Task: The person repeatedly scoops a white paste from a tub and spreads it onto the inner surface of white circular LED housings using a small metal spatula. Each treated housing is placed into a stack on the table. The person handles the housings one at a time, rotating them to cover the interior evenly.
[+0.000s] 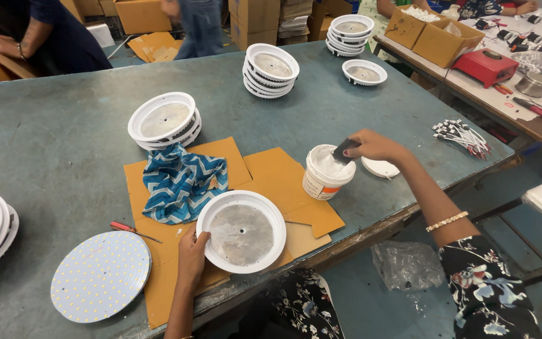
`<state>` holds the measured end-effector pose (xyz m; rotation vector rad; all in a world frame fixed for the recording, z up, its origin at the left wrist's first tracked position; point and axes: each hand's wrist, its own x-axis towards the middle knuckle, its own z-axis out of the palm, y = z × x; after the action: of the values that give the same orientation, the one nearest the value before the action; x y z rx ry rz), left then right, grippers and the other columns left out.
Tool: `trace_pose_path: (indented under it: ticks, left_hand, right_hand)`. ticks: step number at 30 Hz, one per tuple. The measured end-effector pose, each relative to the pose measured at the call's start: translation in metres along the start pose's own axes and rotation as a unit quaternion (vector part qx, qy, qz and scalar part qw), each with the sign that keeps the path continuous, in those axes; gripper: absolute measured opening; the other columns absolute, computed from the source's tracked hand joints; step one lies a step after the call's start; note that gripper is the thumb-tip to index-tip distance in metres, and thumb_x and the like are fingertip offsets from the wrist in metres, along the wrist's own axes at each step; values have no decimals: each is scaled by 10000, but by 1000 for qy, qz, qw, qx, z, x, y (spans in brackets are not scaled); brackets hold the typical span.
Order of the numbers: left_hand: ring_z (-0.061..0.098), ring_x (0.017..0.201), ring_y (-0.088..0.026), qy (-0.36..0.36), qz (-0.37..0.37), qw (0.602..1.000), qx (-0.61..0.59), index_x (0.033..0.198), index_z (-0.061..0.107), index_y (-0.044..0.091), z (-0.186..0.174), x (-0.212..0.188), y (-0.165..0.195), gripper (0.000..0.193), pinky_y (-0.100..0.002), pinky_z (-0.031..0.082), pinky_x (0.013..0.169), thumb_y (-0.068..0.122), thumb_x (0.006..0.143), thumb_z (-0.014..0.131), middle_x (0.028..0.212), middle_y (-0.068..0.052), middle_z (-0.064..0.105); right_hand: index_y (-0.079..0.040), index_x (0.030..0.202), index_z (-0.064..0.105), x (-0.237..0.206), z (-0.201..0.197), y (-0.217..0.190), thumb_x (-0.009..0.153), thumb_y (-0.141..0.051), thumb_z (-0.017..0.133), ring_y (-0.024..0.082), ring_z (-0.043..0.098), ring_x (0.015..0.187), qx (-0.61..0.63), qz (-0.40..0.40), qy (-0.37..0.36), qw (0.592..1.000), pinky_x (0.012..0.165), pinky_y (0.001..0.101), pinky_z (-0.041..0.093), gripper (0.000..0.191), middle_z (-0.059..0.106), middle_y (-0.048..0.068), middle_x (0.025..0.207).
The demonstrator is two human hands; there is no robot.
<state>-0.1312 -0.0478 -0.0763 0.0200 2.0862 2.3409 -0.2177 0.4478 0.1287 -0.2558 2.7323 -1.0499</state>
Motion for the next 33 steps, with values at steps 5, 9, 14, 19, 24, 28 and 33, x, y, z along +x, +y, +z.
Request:
trace_pose_path:
  ticks: [5,9,14,19,24,28,33]
  left_hand:
    - [689,758,-161,1,7,1000,0,1298,629,-59,0,-1,1,430,-293,550,689,92,904,551,961,-129,742]
    - [688,748,-166,3,-6,1000,-5,1290,635,-61,0,-1,2,422,-296,548,683,91,905,551,953,-137,742]
    - [685,747,-168,5,7,1000,15,1261,651,-75,-1,0,0,404,-298,545,680,95,906,560,944,-143,741]
    - [693,773,-160,-2,14,1000,3,1255,654,-72,-2,0,0,402,-295,549,704,100,904,557,952,-133,743]
    - [688,776,-159,2,11,1000,-1,1271,650,-61,-2,0,3,415,-295,549,706,94,898,556,959,-132,740]
    - [691,742,-188,1,-20,1000,-11,1290,640,-49,-2,-1,6,423,-318,543,677,96,901,557,935,-156,744]
    - [695,769,-172,12,3,1000,12,1298,642,-41,-2,0,7,454,-307,551,694,92,872,557,954,-141,745]
  right_hand:
    - [18,1197,708,-14,14,-23,864,-152,722,274,747,933,-136,-5,70,988,871,384,571,374,771,174,1072]
    - [-83,1261,698,-26,40,-49,850,-120,693,292,753,975,-173,-31,81,981,883,386,562,412,781,145,1091]
    - [-220,1288,696,-30,53,-77,875,-149,693,321,738,959,-250,-11,63,966,859,407,555,420,772,108,1092]
    - [-187,1309,665,-29,54,-84,879,-133,673,330,749,955,-181,-54,69,980,854,413,566,434,767,137,1088]
    - [-107,1307,643,-22,53,-68,900,-122,670,384,716,987,-182,-61,116,974,867,437,552,408,744,195,1121]
    - [-64,1299,631,-14,50,-49,886,-117,697,384,702,978,-153,-58,162,973,841,442,542,422,724,209,1120]
    - [-15,1292,626,-9,50,-36,913,-151,726,310,701,725,6,84,175,981,693,404,544,416,739,233,942]
